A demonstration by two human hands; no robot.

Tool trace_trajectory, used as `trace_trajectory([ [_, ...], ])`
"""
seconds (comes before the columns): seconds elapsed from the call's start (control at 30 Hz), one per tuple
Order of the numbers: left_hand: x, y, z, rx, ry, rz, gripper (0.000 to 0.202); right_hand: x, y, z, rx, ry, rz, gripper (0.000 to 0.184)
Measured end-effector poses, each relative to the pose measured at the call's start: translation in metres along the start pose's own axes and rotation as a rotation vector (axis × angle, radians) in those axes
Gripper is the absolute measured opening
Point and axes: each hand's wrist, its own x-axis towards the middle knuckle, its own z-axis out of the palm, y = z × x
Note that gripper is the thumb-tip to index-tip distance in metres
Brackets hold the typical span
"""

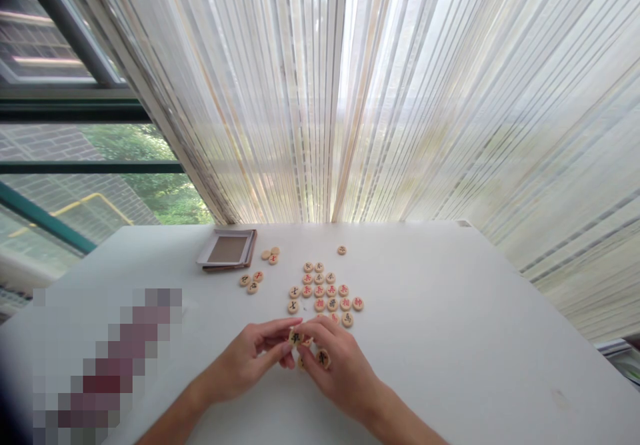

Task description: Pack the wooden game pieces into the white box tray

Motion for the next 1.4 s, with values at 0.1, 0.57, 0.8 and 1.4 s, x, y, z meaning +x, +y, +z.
trace_trajectory([
  [0.1, 0.001, 0.001, 0.002, -0.003, 0.014, 0.009, 0.043, 0.001, -0.003, -0.001, 0.042, 0.002, 0.051, 0.02],
  [0.57, 0.003, -0.005, 0.008, 0.435, 0.129, 0.214, 0.016, 0.002, 0.002, 0.005, 0.246, 0.06, 0.279, 0.007],
  [0.8, 0.01, -0.01, 0.008, 0.61, 0.202, 0.45, 0.021, 0.002, 0.002, 0.005, 0.347, 0.162, 0.331, 0.015],
  [1.4, 0.057, 0.033, 0.003, 0.97, 0.18, 0.548, 0.021, 0.007, 0.011, -0.016, 0.23, 0.279, 0.339, 0.033],
])
